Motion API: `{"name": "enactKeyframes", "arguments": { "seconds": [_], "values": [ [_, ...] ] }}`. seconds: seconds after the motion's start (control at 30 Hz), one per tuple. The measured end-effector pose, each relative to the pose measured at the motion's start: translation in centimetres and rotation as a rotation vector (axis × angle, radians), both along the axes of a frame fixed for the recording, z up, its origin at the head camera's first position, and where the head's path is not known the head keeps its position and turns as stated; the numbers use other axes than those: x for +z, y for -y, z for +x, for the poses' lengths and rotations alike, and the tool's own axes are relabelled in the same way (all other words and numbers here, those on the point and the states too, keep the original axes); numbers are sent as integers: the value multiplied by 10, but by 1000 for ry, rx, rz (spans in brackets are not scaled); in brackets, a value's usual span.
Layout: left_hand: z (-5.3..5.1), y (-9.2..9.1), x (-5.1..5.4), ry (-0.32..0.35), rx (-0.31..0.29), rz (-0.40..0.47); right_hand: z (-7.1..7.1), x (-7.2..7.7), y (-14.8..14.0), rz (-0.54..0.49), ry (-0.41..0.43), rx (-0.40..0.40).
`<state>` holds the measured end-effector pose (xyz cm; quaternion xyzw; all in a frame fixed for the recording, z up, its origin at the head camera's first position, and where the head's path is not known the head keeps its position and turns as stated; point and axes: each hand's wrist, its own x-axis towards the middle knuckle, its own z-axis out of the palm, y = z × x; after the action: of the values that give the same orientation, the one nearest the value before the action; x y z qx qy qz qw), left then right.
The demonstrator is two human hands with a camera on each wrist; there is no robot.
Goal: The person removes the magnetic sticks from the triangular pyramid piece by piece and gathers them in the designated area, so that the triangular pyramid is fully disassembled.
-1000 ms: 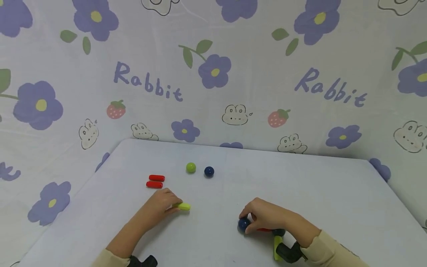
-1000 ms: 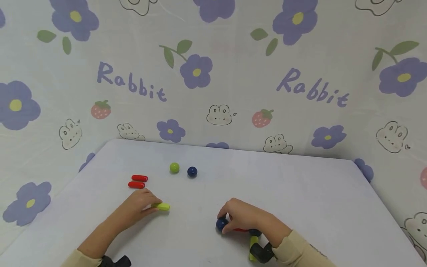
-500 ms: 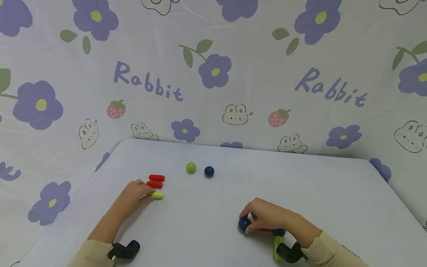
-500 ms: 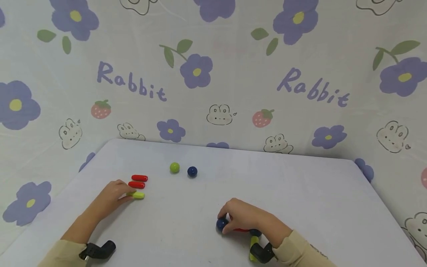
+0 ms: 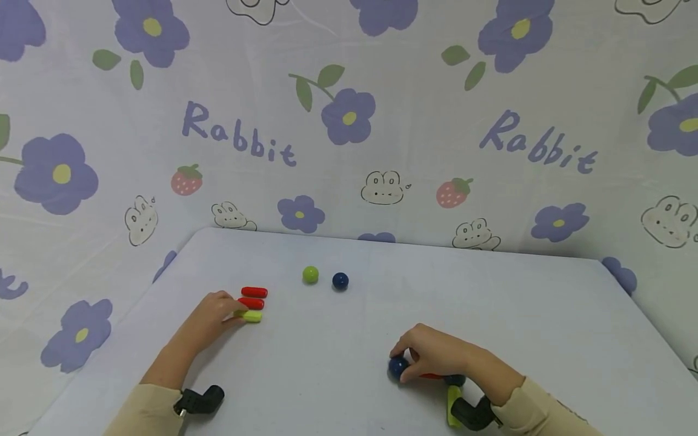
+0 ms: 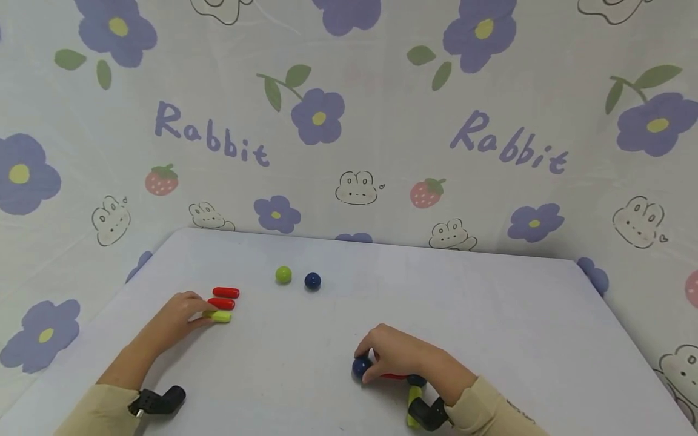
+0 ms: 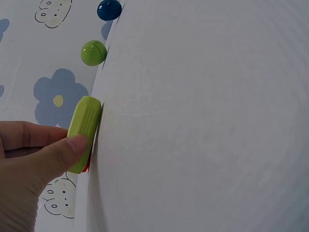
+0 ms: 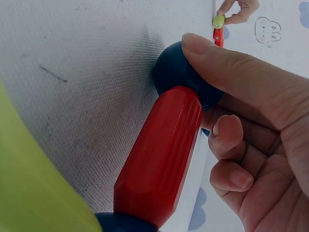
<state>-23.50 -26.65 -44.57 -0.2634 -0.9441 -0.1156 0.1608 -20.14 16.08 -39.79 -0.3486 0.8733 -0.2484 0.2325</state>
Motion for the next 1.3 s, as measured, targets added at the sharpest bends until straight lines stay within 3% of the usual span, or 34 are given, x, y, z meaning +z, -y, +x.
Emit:
{"name": "enactKeyframes", "arguments": {
  "seconds": [0.37,0.9,1.13,1.3],
  "values": [
    [-7,3,-2,-57,-48,-38,0,0,-1,-2,2,0],
    [-3,-2,3,-69,-27,-41,0,0,0,3,2,0],
    [4,-22,6,-235,-104,10,1,0,-3,-6,-10,-27],
    [9,-30,4,-266,-142,30,3,3,-12,10,-57,-76]
  ]
}}
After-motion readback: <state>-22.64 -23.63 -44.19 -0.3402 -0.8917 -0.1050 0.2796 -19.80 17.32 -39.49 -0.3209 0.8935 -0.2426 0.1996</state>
